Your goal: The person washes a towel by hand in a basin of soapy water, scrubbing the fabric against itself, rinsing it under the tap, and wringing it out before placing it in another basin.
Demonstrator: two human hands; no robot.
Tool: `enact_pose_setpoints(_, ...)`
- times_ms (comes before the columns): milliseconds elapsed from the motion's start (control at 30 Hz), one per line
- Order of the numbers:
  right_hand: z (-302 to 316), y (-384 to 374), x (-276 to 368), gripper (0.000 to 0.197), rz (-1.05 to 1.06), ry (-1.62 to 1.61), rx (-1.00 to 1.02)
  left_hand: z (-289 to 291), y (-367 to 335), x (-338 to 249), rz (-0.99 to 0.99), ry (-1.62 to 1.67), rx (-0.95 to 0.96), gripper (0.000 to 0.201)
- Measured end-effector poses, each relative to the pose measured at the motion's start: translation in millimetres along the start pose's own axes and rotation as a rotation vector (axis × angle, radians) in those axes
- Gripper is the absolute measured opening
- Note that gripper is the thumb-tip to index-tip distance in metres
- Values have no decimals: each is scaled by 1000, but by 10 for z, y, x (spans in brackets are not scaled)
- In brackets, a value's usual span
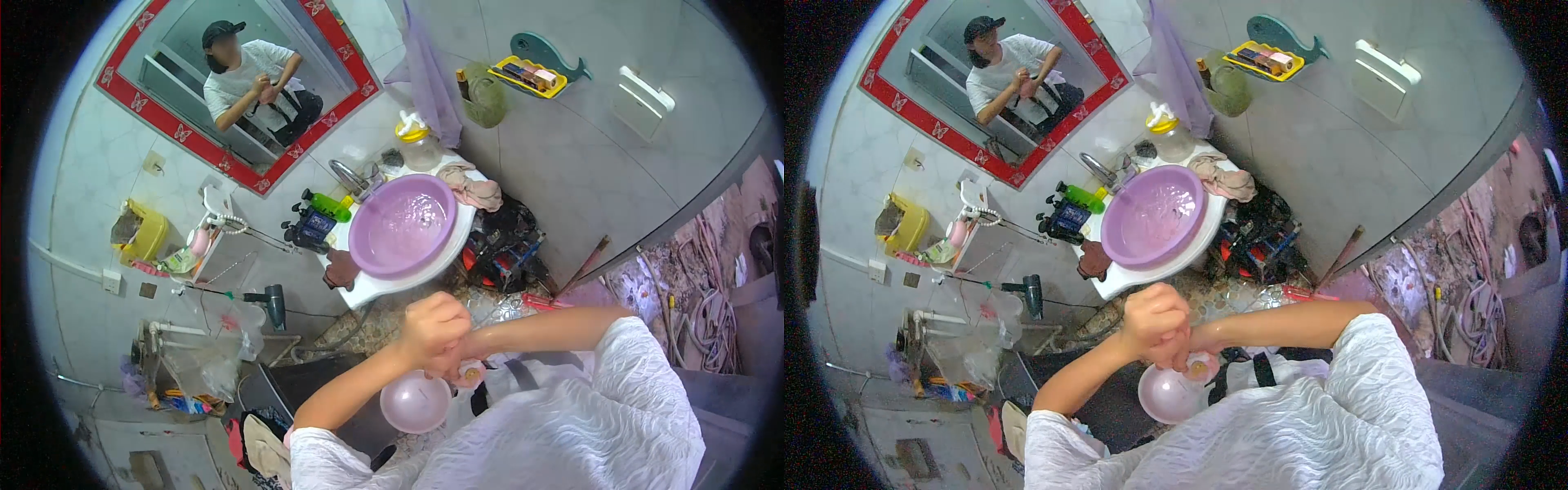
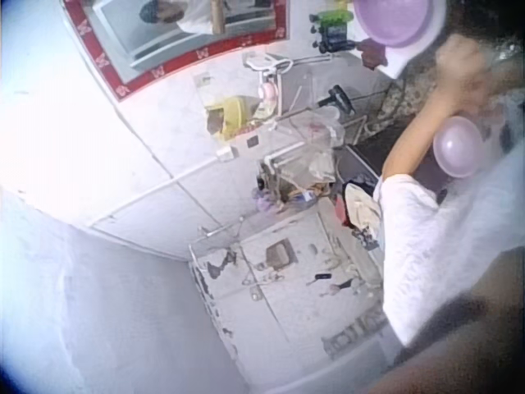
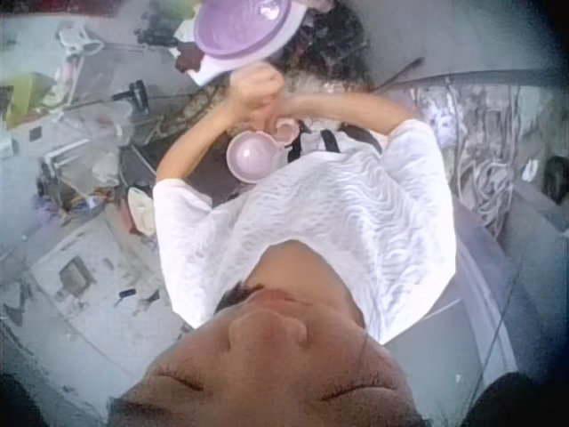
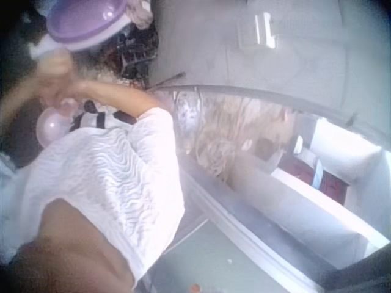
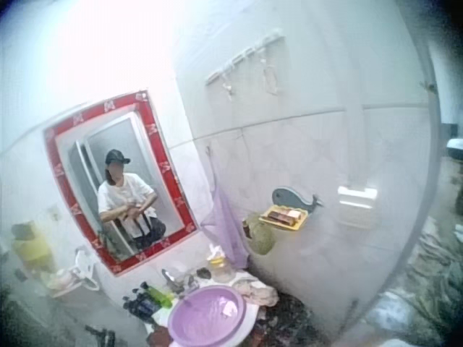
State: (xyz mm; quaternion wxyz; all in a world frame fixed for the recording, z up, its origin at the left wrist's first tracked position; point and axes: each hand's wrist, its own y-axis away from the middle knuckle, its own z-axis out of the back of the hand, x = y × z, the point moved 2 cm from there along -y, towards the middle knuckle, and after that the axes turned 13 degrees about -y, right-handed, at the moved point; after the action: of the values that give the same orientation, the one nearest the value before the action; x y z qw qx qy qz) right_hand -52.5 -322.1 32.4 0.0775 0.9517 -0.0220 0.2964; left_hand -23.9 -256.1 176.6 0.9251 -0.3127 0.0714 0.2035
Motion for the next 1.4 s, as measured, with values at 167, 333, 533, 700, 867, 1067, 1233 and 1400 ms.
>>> enact_pose_setpoints(167, 146, 182, 233, 38, 949, 650, -868, -52, 126, 77, -13, 48, -119, 15)
enact_pose_setpoints(333, 76, 828, 853, 43, 1236, 1337, -1554, -306, 447, 98, 825, 903, -487, 56)
enact_pose_setpoints(533, -409, 1067, 1267, 22, 1524, 2272, -1142, -509, 724, 294, 928, 1400, 333, 81)
enact_pose_setpoints(700, -394, 920, 1256, 24, 1474, 2481, -951, -730, 574, 265, 586, 1341, 732, 65)
enact_pose_setpoints(867, -277, 1028, 1324, 25, 1475, 2529, -1027, -1026, 838, 351, 884, 1654, 427, 49)
enact_pose_setpoints(1067, -40, 1029, 1290, 22, 1161, 2655, -1176, -1042, 529, 268, 868, 1044, 185, 65)
enact_pose_setpoints(1233, 19, 939, 993, 25, 753, 2489, -1212, -1138, 575, 12, 1013, 660, -196, 63)
enact_pose_setpoints(1400, 59, 984, 869, 25, 488, 2438, -1311, -1000, 487, 77, 1008, 406, -55, 61)
